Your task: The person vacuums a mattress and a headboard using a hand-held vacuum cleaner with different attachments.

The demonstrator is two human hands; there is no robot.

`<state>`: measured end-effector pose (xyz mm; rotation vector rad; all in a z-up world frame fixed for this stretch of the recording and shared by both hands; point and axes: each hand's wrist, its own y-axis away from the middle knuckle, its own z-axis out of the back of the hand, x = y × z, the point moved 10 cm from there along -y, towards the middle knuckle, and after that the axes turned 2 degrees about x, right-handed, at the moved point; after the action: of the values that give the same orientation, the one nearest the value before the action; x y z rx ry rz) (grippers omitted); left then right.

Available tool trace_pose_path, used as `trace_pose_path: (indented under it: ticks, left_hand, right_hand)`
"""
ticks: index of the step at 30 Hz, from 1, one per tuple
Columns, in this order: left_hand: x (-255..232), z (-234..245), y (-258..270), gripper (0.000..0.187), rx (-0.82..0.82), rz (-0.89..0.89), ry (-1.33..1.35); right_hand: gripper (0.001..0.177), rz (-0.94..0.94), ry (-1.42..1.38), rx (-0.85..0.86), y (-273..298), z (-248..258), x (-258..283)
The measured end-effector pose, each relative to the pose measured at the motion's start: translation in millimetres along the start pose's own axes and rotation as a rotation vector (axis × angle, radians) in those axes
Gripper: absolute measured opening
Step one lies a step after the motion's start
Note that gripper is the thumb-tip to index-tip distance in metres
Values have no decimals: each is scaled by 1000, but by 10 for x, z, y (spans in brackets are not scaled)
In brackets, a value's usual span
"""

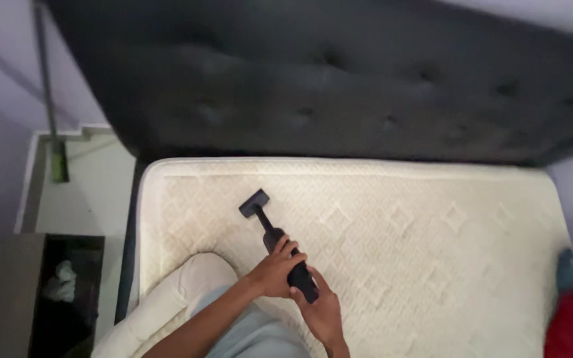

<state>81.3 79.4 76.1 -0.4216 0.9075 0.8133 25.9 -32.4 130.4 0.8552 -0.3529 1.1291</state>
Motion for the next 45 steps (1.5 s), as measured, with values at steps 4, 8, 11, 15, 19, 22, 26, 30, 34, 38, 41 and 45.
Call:
trace_pose_path:
  ticks: [4, 8, 11, 15, 19, 22, 26, 30, 34, 38, 41, 45]
  left_hand:
    - [-138, 606, 7, 87, -125, 68, 5]
    - [-536, 1277, -50, 74, -358, -92, -304]
    - [-724, 1430, -187, 69, -332, -166, -439]
    - [-800, 1380, -462, 69, -282, -263, -319]
    - [-514, 1214, -740, 100, -314, -6, -134]
    - [-161, 563, -727, 104, -50, 310, -1]
    - [-63, 377, -587, 111, -210, 358, 245]
    - [-137, 480, -539, 108, -320, 219, 434]
    - [-343, 1053, -592, 108, -533, -42, 361]
    - [-380, 1541, -690, 91, -598, -28, 382]
    - [-471, 1913, -725, 80, -662, -122, 389]
    - [-627, 2337, -748, 74, -703, -240, 307]
  right_hand:
    - [69, 151, -34, -2, -78, 113, 512]
    - [79, 271, -260, -9, -159, 92, 852]
    - [86, 247, -499, 18, -295, 22, 950]
    - [70, 120, -871, -95, -333, 170, 780]
    - [60, 105, -891, -208, -223, 403, 609]
    - [53, 44, -854, -276, -79, 488, 432]
    - [42, -4, -739, -313, -14, 577, 318]
    - [40, 20, -662, -294, -63, 527, 416]
    - [50, 447, -414, -394, -23, 720, 1069]
    - [73, 367, -329, -275, -234, 735, 1427]
    - [81, 262, -467, -79, -396, 576, 1574]
    - [82, 376, -358, -82, -519, 662, 1854]
